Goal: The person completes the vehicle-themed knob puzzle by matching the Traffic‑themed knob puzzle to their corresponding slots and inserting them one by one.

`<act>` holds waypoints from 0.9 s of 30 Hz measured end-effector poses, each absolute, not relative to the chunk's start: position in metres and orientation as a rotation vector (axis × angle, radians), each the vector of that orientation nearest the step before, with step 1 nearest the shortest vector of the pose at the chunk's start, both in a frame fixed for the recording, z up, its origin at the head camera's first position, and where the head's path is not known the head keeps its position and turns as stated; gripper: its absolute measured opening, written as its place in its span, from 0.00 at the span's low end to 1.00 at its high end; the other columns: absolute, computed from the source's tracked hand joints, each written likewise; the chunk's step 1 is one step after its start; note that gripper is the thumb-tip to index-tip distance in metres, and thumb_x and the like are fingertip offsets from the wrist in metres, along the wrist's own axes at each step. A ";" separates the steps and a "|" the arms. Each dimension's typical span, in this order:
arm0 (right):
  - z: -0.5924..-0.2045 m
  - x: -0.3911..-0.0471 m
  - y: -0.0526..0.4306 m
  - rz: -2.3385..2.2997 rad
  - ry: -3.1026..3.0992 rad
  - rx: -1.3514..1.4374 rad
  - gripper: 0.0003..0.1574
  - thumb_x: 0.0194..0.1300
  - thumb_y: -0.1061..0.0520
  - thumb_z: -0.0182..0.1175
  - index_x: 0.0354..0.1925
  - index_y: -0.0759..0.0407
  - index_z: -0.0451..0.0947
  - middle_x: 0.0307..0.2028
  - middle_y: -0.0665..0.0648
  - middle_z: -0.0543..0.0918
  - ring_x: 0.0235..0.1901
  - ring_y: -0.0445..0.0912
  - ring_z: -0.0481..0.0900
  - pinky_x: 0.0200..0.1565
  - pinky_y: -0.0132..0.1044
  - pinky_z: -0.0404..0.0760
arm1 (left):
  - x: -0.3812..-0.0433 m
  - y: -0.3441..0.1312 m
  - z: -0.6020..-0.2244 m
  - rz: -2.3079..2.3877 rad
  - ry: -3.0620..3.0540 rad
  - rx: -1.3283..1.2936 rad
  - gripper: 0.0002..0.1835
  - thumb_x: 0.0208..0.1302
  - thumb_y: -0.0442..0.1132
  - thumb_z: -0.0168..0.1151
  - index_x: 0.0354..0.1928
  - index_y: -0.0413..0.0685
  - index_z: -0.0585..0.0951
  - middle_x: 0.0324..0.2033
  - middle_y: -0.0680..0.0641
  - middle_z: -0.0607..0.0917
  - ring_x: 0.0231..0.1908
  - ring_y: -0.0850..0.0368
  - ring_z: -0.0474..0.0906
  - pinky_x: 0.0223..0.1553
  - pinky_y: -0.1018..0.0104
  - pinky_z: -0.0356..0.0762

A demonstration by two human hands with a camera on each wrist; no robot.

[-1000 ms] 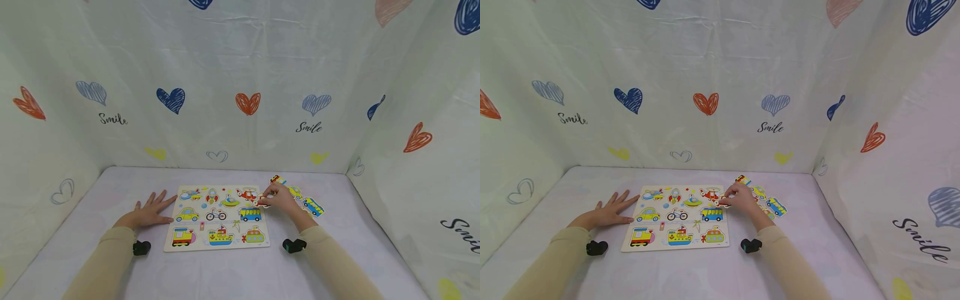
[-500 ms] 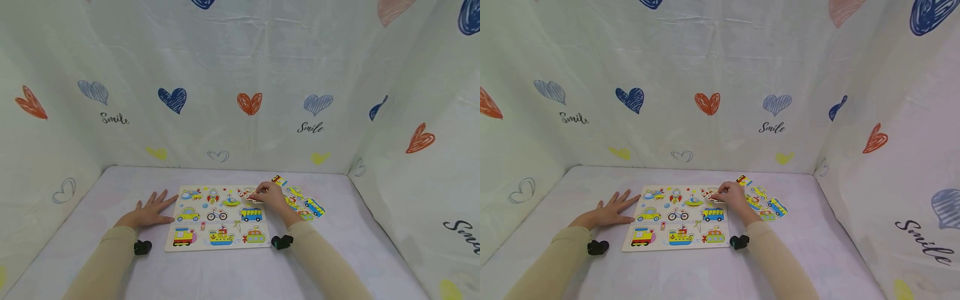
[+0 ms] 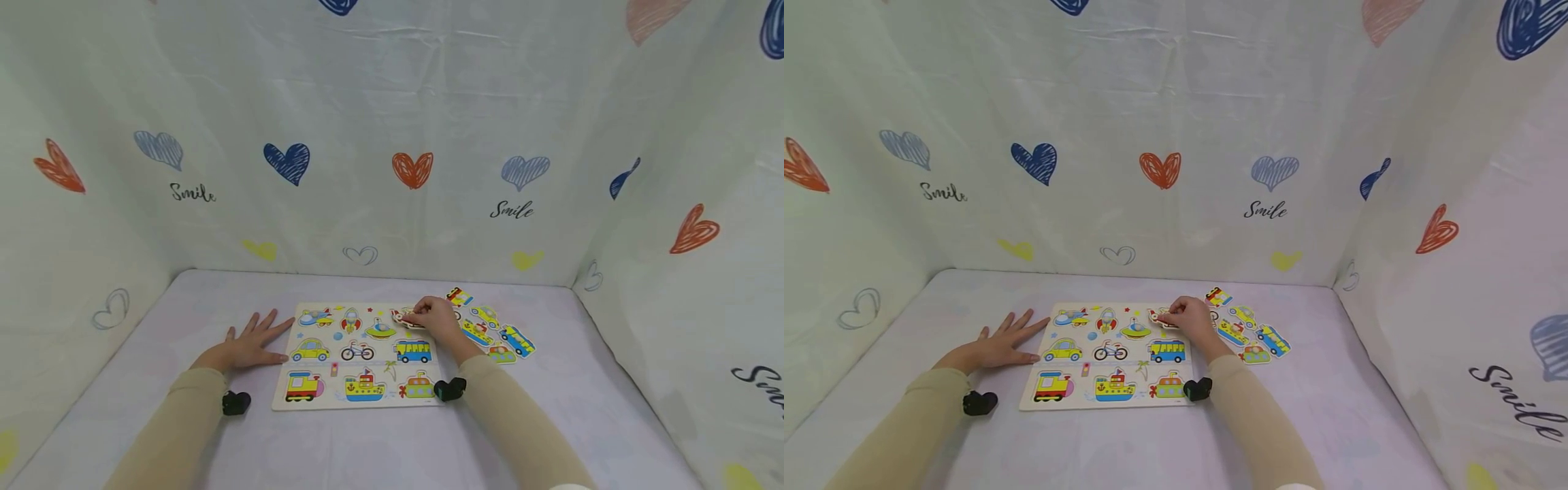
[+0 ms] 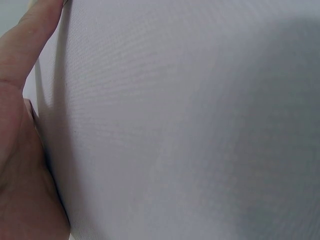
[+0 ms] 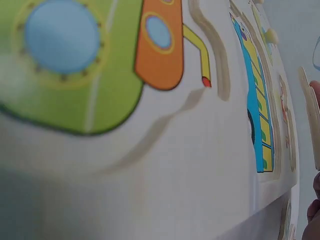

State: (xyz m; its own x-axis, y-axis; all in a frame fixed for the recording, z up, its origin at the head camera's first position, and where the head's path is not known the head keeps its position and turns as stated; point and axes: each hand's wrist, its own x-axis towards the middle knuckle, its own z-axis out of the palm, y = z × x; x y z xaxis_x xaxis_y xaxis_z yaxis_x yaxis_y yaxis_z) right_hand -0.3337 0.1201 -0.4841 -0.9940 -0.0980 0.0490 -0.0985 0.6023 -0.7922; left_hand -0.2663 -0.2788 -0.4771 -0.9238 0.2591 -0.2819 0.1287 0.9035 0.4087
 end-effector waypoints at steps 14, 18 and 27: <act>-0.494 -0.344 0.114 1.271 -2.860 0.126 0.16 0.55 0.47 0.73 0.28 0.54 0.79 0.23 0.51 0.75 0.26 0.45 0.70 0.29 0.36 0.68 | -0.266 -0.276 -0.476 0.543 2.747 0.275 0.52 0.53 0.65 0.65 0.75 0.51 0.57 0.74 0.32 0.42 0.70 0.26 0.26 0.58 0.22 0.21; -0.496 -0.344 0.115 1.241 -2.862 0.131 0.16 0.55 0.46 0.73 0.28 0.54 0.79 0.23 0.51 0.75 0.26 0.45 0.70 0.29 0.36 0.68 | -0.265 -0.276 -0.474 0.528 2.756 0.278 0.51 0.54 0.65 0.65 0.75 0.52 0.57 0.74 0.32 0.42 0.70 0.26 0.26 0.58 0.22 0.22; -0.496 -0.345 0.112 1.239 -2.880 0.156 0.17 0.54 0.45 0.74 0.27 0.53 0.78 0.23 0.51 0.76 0.25 0.45 0.71 0.30 0.37 0.69 | -0.265 -0.277 -0.473 0.542 2.749 0.286 0.51 0.54 0.65 0.65 0.75 0.51 0.57 0.74 0.32 0.42 0.70 0.26 0.26 0.58 0.22 0.21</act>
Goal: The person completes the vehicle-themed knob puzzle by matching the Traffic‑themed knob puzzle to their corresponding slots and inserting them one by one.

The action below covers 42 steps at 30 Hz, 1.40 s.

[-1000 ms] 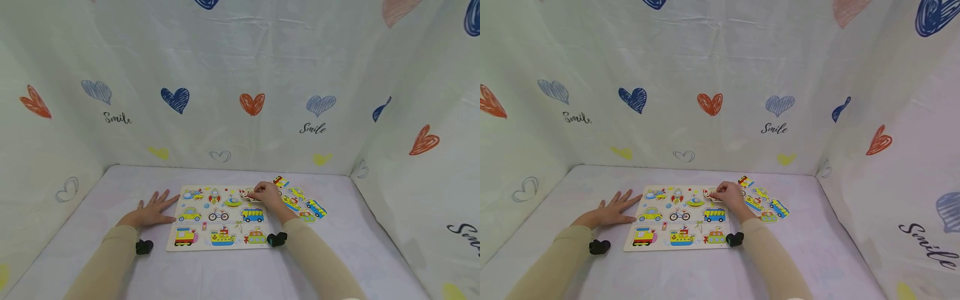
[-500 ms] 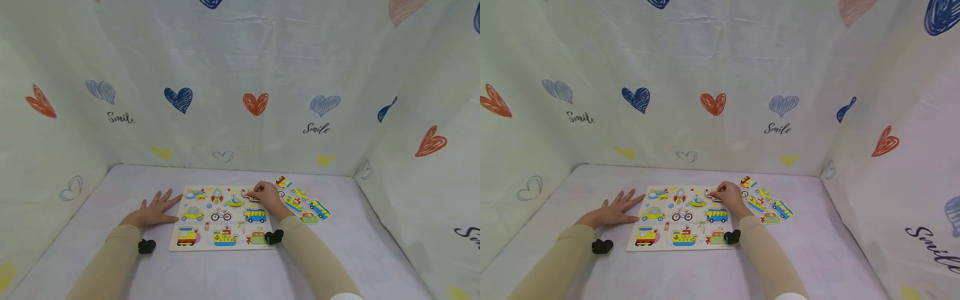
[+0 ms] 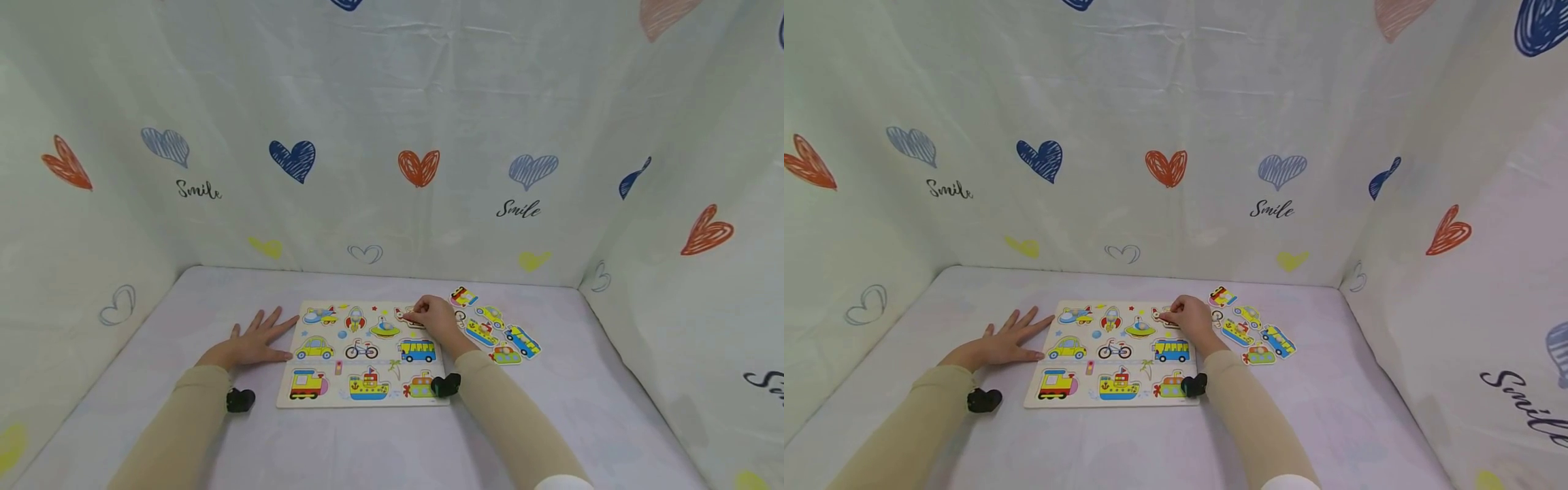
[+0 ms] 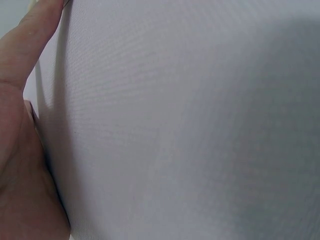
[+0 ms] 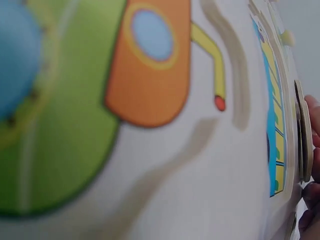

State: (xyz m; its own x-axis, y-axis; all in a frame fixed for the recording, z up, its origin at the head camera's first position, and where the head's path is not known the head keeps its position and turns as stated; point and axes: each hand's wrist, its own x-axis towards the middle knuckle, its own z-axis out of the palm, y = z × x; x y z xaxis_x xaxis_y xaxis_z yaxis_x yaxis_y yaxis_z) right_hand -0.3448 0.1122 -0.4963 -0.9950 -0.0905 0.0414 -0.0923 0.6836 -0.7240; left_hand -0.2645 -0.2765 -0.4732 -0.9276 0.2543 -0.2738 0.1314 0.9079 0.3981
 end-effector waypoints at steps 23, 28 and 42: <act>-0.489 -0.342 0.124 1.388 -3.006 0.269 0.13 0.58 0.53 0.72 0.41 0.54 0.84 0.32 0.53 0.78 0.34 0.47 0.72 0.35 0.36 0.71 | -0.261 -0.265 -0.471 0.617 2.797 0.301 0.46 0.55 0.51 0.72 0.71 0.40 0.63 0.71 0.26 0.49 0.70 0.25 0.35 0.64 0.28 0.34; -0.486 -0.339 0.122 1.337 -3.028 0.306 0.12 0.60 0.53 0.71 0.41 0.54 0.83 0.31 0.52 0.77 0.33 0.46 0.72 0.35 0.36 0.71 | -0.258 -0.268 -0.472 0.644 2.805 0.318 0.45 0.55 0.50 0.71 0.71 0.39 0.63 0.71 0.26 0.48 0.70 0.25 0.34 0.65 0.29 0.32; -0.479 -0.329 0.133 1.294 -3.016 0.305 0.20 0.61 0.52 0.69 0.52 0.52 0.81 0.35 0.50 0.79 0.37 0.47 0.74 0.40 0.38 0.75 | -0.256 -0.269 -0.477 0.680 2.808 0.340 0.43 0.59 0.51 0.68 0.71 0.39 0.63 0.71 0.26 0.51 0.70 0.25 0.36 0.64 0.28 0.32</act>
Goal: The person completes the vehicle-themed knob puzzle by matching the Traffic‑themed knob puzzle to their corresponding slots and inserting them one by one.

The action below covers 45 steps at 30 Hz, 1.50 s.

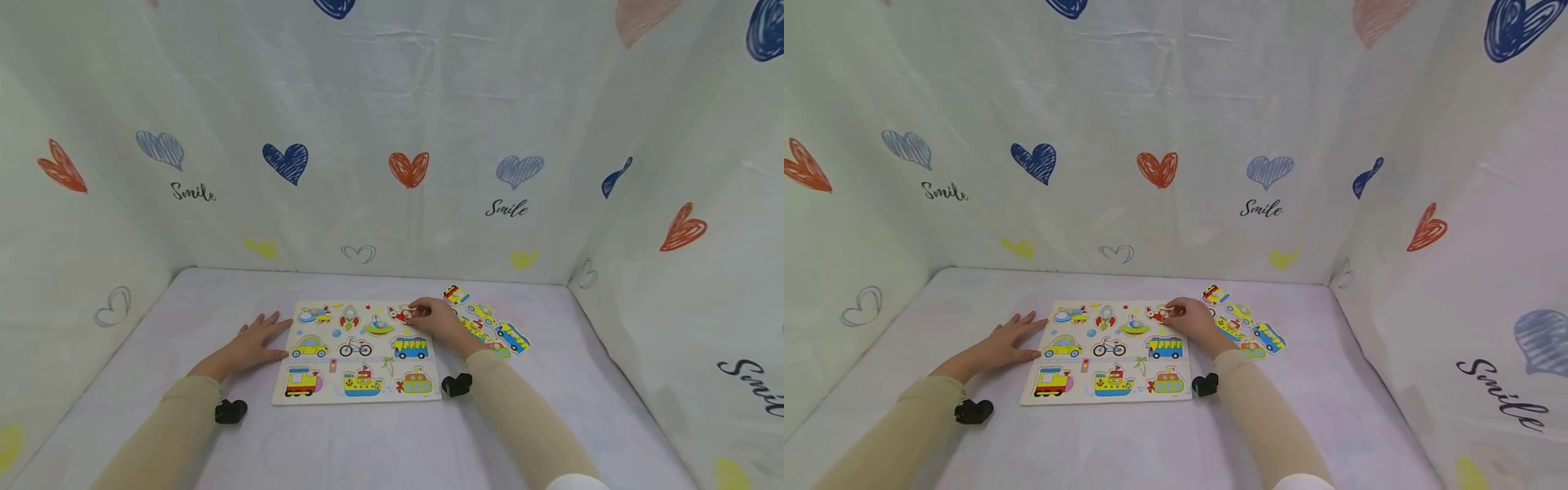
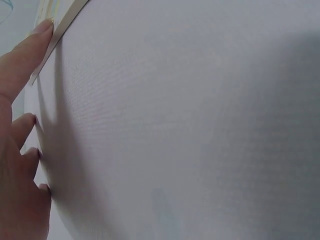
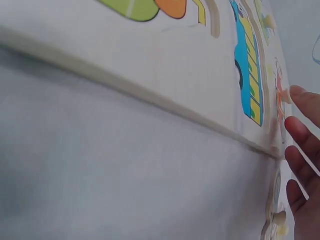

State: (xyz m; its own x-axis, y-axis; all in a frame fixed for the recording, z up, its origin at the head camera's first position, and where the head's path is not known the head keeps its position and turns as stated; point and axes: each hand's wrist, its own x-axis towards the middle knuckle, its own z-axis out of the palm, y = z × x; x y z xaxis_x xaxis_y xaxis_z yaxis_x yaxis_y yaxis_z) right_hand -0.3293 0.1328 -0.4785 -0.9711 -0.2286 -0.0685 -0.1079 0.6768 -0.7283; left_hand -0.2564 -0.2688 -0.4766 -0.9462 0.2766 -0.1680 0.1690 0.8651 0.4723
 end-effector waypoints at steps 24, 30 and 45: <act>-0.456 -0.311 0.256 -1.096 2.857 -0.029 0.23 0.63 0.56 0.67 0.55 0.62 0.79 0.39 0.56 0.80 0.39 0.51 0.73 0.39 0.39 0.76 | -0.249 -0.270 -0.469 0.403 2.929 0.449 0.40 0.53 0.51 0.74 0.65 0.40 0.72 0.66 0.27 0.64 0.65 0.25 0.55 0.62 0.31 0.56; -0.464 -0.312 0.280 -1.071 2.896 0.056 0.24 0.61 0.57 0.68 0.55 0.63 0.78 0.39 0.58 0.79 0.38 0.51 0.73 0.39 0.40 0.75 | -0.248 -0.271 -0.468 0.406 2.857 0.457 0.44 0.52 0.53 0.73 0.69 0.41 0.68 0.69 0.28 0.60 0.67 0.24 0.49 0.62 0.27 0.50; -0.478 -0.321 0.274 -0.987 2.948 0.180 0.26 0.62 0.53 0.68 0.55 0.62 0.78 0.38 0.58 0.79 0.37 0.52 0.73 0.42 0.46 0.69 | -0.244 -0.272 -0.472 0.544 2.833 0.436 0.45 0.53 0.53 0.72 0.69 0.40 0.67 0.70 0.27 0.56 0.68 0.23 0.43 0.62 0.25 0.42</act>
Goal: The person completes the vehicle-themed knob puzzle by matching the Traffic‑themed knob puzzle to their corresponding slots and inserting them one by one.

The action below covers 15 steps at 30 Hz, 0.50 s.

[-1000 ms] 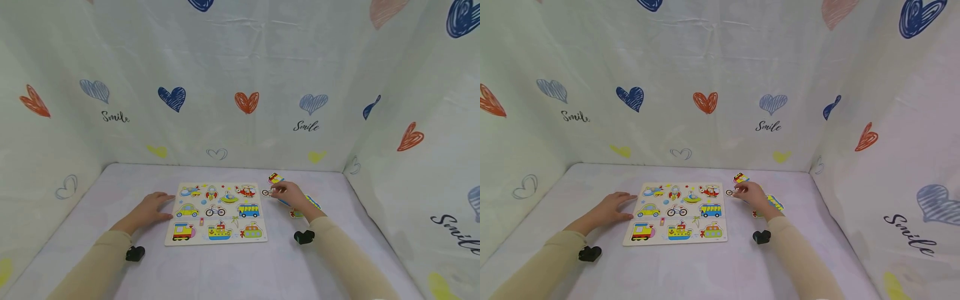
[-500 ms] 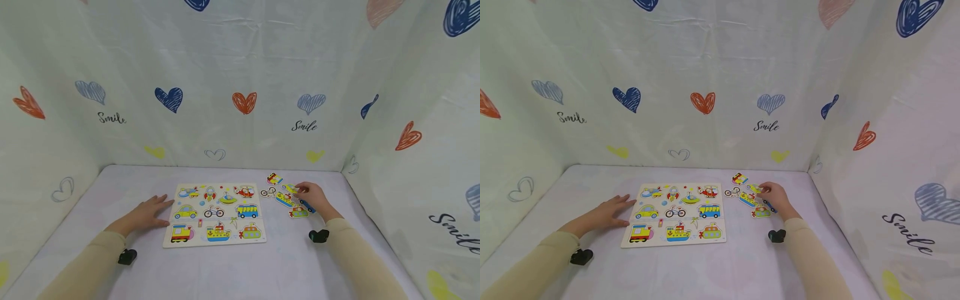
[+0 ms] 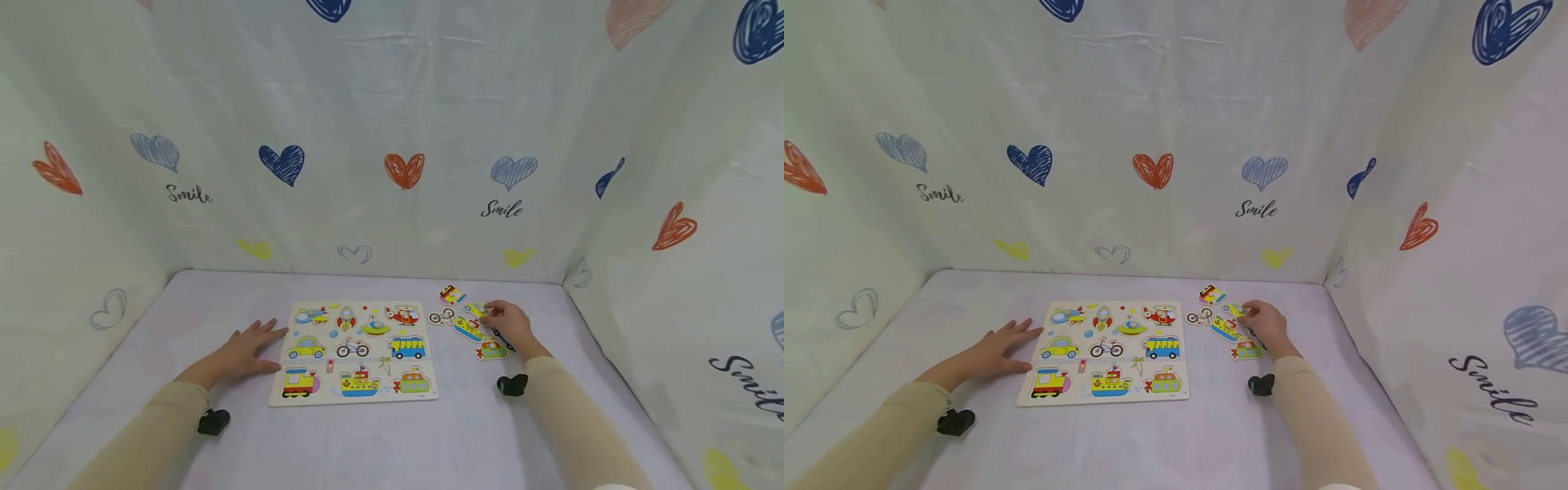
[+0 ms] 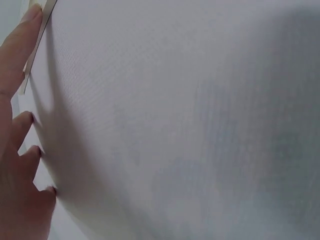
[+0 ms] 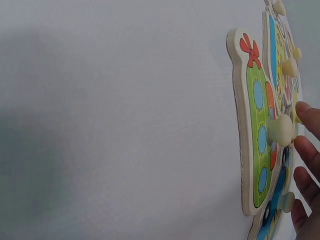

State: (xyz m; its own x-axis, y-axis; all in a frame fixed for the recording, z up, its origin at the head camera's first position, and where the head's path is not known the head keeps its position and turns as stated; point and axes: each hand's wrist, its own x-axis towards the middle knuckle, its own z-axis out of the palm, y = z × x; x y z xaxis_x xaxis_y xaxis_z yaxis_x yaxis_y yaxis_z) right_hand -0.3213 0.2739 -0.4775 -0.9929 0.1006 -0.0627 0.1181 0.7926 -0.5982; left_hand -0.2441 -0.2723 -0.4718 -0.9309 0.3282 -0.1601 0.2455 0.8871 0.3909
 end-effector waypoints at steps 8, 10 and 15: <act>-0.478 -0.323 0.271 -0.888 2.978 0.203 0.24 0.64 0.52 0.65 0.56 0.63 0.78 0.40 0.59 0.79 0.39 0.53 0.73 0.46 0.52 0.68 | -0.245 -0.267 -0.478 0.707 2.863 0.445 0.41 0.56 0.51 0.71 0.67 0.34 0.69 0.69 0.27 0.57 0.69 0.25 0.44 0.65 0.31 0.44; -0.479 -0.324 0.270 -0.873 2.982 0.210 0.24 0.65 0.52 0.65 0.55 0.62 0.78 0.40 0.59 0.79 0.40 0.53 0.74 0.48 0.54 0.67 | -0.244 -0.266 -0.480 0.772 2.863 0.452 0.41 0.57 0.50 0.71 0.66 0.32 0.69 0.69 0.26 0.57 0.69 0.25 0.44 0.66 0.32 0.42; -0.481 -0.326 0.268 -0.879 2.981 0.221 0.22 0.65 0.52 0.65 0.54 0.62 0.79 0.39 0.59 0.80 0.39 0.53 0.74 0.49 0.56 0.66 | -0.243 -0.264 -0.485 0.858 2.853 0.410 0.42 0.56 0.49 0.71 0.67 0.31 0.67 0.69 0.26 0.57 0.70 0.26 0.42 0.67 0.32 0.37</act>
